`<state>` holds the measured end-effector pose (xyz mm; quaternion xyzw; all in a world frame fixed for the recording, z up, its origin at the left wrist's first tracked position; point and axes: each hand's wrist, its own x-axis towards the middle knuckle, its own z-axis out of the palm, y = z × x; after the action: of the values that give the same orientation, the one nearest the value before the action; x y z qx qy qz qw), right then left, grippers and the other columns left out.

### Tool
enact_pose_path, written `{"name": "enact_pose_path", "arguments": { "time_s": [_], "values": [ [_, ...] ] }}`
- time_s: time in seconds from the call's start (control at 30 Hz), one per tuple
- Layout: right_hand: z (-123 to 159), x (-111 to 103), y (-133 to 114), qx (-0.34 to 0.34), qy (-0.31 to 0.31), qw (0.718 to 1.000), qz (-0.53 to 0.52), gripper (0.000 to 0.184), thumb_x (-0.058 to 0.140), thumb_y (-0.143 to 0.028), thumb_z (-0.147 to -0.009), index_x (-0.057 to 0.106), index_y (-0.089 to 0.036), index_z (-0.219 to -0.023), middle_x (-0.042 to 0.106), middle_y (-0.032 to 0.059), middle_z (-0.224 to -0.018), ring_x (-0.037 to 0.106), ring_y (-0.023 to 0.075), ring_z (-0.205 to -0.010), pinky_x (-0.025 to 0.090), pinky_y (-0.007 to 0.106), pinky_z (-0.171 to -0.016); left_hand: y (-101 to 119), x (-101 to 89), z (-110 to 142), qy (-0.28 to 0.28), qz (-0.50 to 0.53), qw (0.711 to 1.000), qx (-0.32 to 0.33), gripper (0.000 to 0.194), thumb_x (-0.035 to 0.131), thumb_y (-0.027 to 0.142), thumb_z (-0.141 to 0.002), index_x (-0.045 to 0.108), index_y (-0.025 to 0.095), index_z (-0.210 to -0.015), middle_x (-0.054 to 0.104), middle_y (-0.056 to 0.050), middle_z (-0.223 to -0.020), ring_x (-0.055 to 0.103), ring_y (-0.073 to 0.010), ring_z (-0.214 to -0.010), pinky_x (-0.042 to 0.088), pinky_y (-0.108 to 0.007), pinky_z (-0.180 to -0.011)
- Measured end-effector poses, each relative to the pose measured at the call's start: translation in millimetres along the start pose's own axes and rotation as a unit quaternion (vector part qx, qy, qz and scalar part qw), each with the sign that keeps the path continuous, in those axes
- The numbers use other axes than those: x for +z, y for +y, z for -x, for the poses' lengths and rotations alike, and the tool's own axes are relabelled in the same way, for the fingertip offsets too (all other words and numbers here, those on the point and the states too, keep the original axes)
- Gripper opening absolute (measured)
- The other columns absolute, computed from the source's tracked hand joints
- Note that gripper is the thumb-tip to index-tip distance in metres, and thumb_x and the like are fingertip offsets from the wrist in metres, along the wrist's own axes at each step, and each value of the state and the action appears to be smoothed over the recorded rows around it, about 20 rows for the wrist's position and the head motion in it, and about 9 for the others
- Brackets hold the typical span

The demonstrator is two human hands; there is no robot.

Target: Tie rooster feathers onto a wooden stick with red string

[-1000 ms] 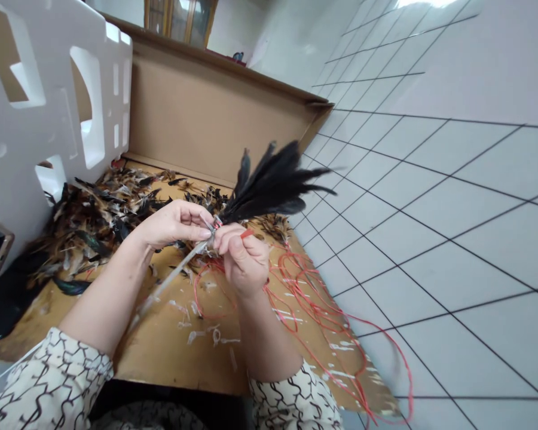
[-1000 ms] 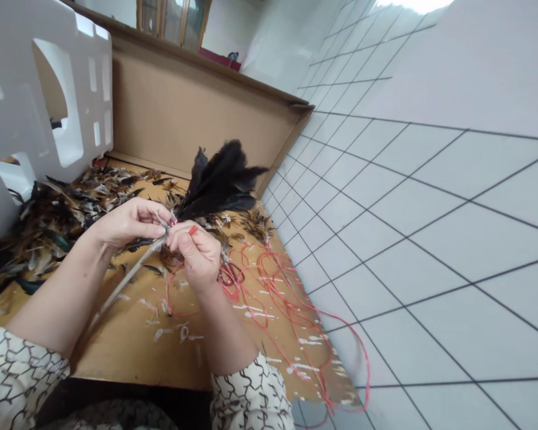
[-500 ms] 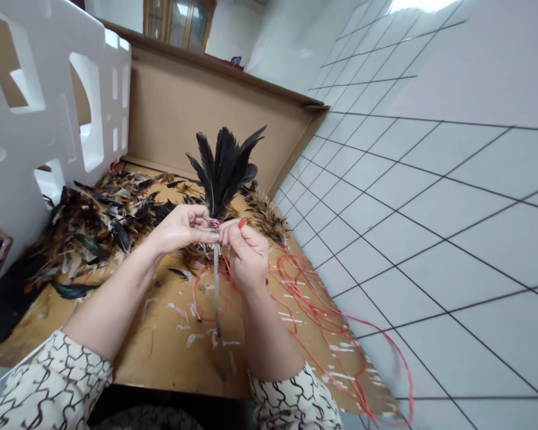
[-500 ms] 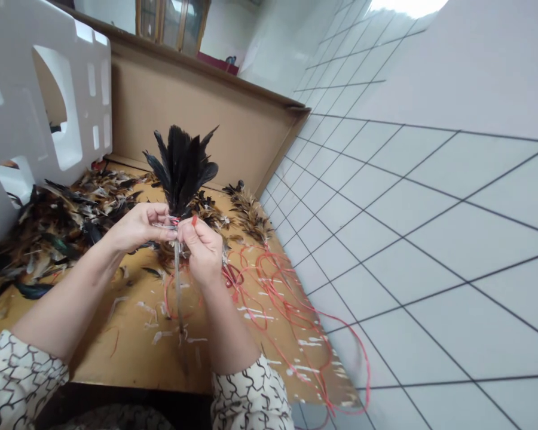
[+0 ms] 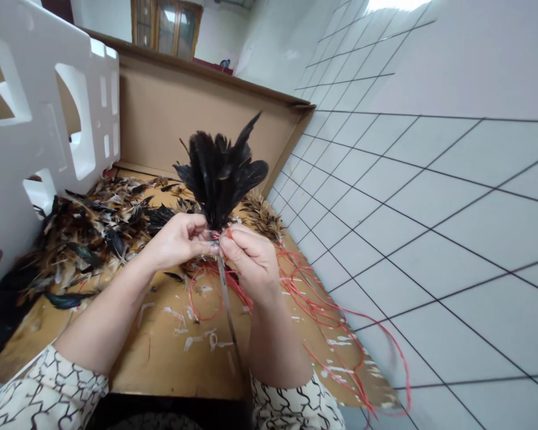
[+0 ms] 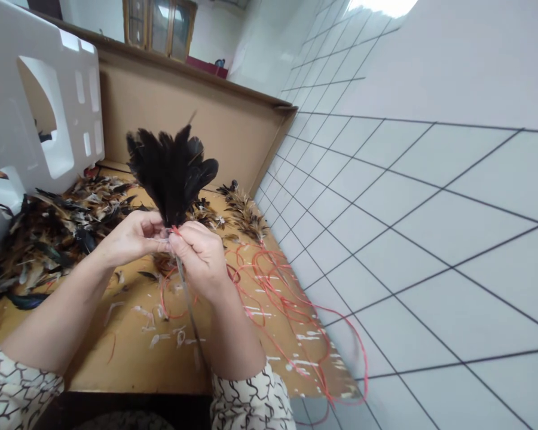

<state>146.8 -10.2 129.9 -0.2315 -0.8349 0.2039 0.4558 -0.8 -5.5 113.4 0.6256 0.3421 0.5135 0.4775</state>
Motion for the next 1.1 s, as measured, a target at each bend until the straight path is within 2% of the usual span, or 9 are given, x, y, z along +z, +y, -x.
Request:
{"name": "enact_pose_path", "arguments": {
  "time_s": [0.1, 0.2, 0.37, 0.47, 0.67, 0.8, 0.93, 1.0, 1.1],
  "values": [
    [0.8, 0.0, 0.5, 0.0, -0.005, 1.0, 0.015, 0.035, 0.039, -0.028, -0.088, 0.041, -0.019, -0.055, 0.039, -0.002, -0.056, 0.039, 0.0106, -0.056, 0.033, 0.026, -0.057, 1.5, 2.9, 0.8, -0.011, 0.002, 1.0, -0.008, 0.025, 0.071, 0.026, -0.051, 0.05, 0.014, -0.056, 0.045, 0.005, -0.05, 0.038, -0.0058, -0.048, 0.031, -0.02, -0.047],
    [0.8, 1.3, 2.0, -0.019, -0.023, 0.996, 0.089, 0.035, 0.037, -0.027, -0.089, 0.038, -0.019, -0.055, 0.038, -0.0018, -0.056, 0.038, 0.0108, -0.057, 0.032, 0.026, -0.057, -0.8, 6.5, -0.4, 0.002, -0.022, 1.0, 0.001, 0.017, 0.063, 0.02, -0.053, 0.048, 0.014, -0.054, 0.042, 0.006, -0.049, 0.037, -0.0064, -0.049, 0.031, -0.021, -0.048],
    [3.0, 8.2, 1.7, -0.065, -0.056, 0.956, 0.282, 0.033, 0.033, -0.024, -0.089, 0.043, -0.019, -0.059, 0.044, 0.0018, -0.06, 0.037, 0.0136, -0.06, 0.03, 0.029, -0.06, -6.1, 6.9, -3.0, 0.038, -0.198, 0.979, 0.011, 0.011, 0.047, 0.009, -0.051, 0.04, 0.015, -0.045, 0.036, 0.006, -0.045, 0.033, -0.0064, -0.048, 0.024, -0.021, -0.046],
    [4.7, 11.3, 2.4, -0.066, -0.062, 0.936, 0.34, 0.033, 0.032, -0.023, -0.09, 0.047, -0.018, -0.06, 0.048, 0.0038, -0.062, 0.037, 0.0149, -0.062, 0.029, 0.03, -0.062, -3.8, 2.3, -1.8, 0.036, -0.289, 0.956, 0.022, 0.013, 0.046, 0.007, -0.052, 0.039, 0.016, -0.044, 0.038, 0.006, -0.044, 0.034, -0.0074, -0.048, 0.024, -0.022, -0.046],
    [3.9, 11.3, 6.7, -0.056, -0.082, 0.929, 0.357, 0.036, 0.028, -0.027, -0.091, 0.052, -0.017, -0.066, 0.052, 0.0054, -0.064, 0.04, 0.0158, -0.063, 0.03, 0.03, -0.062, 7.8, -14.9, 5.7, -0.038, -0.378, 0.92, 0.098, 0.011, 0.05, 0.016, -0.068, 0.055, 0.015, -0.059, 0.055, 0.001, -0.058, 0.046, -0.0105, -0.054, 0.033, -0.022, -0.052],
    [0.3, 17.1, 12.5, -0.033, -0.112, 0.916, 0.383, 0.038, 0.027, -0.029, -0.092, 0.055, -0.016, -0.069, 0.055, 0.0061, -0.065, 0.042, 0.0162, -0.064, 0.03, 0.03, -0.064, 8.2, -24.6, 8.3, -0.018, -0.458, 0.882, 0.108, 0.015, 0.048, 0.012, -0.072, 0.063, 0.016, -0.069, 0.063, -0.003, -0.066, 0.054, -0.0133, -0.061, 0.037, -0.024, -0.058],
    [-3.7, 24.1, 20.1, -0.003, -0.127, 0.908, 0.399, 0.038, 0.028, -0.029, -0.092, 0.056, -0.016, -0.069, 0.056, 0.0064, -0.066, 0.044, 0.0162, -0.064, 0.03, 0.03, -0.064, 8.4, -34.8, 11.0, 0.013, -0.506, 0.853, 0.131, 0.017, 0.048, 0.015, -0.075, 0.065, 0.017, -0.071, 0.064, -0.004, -0.07, 0.056, -0.015, -0.066, 0.04, -0.026, -0.063],
    [-5.4, 25.8, 23.8, 0.012, -0.129, 0.907, 0.401, 0.038, 0.028, -0.029, -0.092, 0.055, -0.016, -0.069, 0.057, 0.0063, -0.066, 0.045, 0.0161, -0.064, 0.03, 0.029, -0.064, 10.4, -39.7, 12.8, 0.032, -0.511, 0.847, 0.143, 0.017, 0.048, 0.016, -0.076, 0.063, 0.017, -0.068, 0.061, -0.003, -0.066, 0.054, -0.0141, -0.064, 0.039, -0.026, -0.061],
    [-7.5, 27.0, 27.9, 0.032, -0.123, 0.908, 0.4, 0.038, 0.026, -0.029, -0.092, 0.054, -0.016, -0.069, 0.057, 0.0065, -0.067, 0.047, 0.0163, -0.065, 0.03, 0.029, -0.064, 13.9, -43.8, 14.8, 0.045, -0.493, 0.856, 0.148, 0.016, 0.049, 0.016, -0.076, 0.061, 0.016, -0.065, 0.058, -0.002, -0.064, 0.051, -0.0123, -0.06, 0.038, -0.025, -0.058]
  ]
}}
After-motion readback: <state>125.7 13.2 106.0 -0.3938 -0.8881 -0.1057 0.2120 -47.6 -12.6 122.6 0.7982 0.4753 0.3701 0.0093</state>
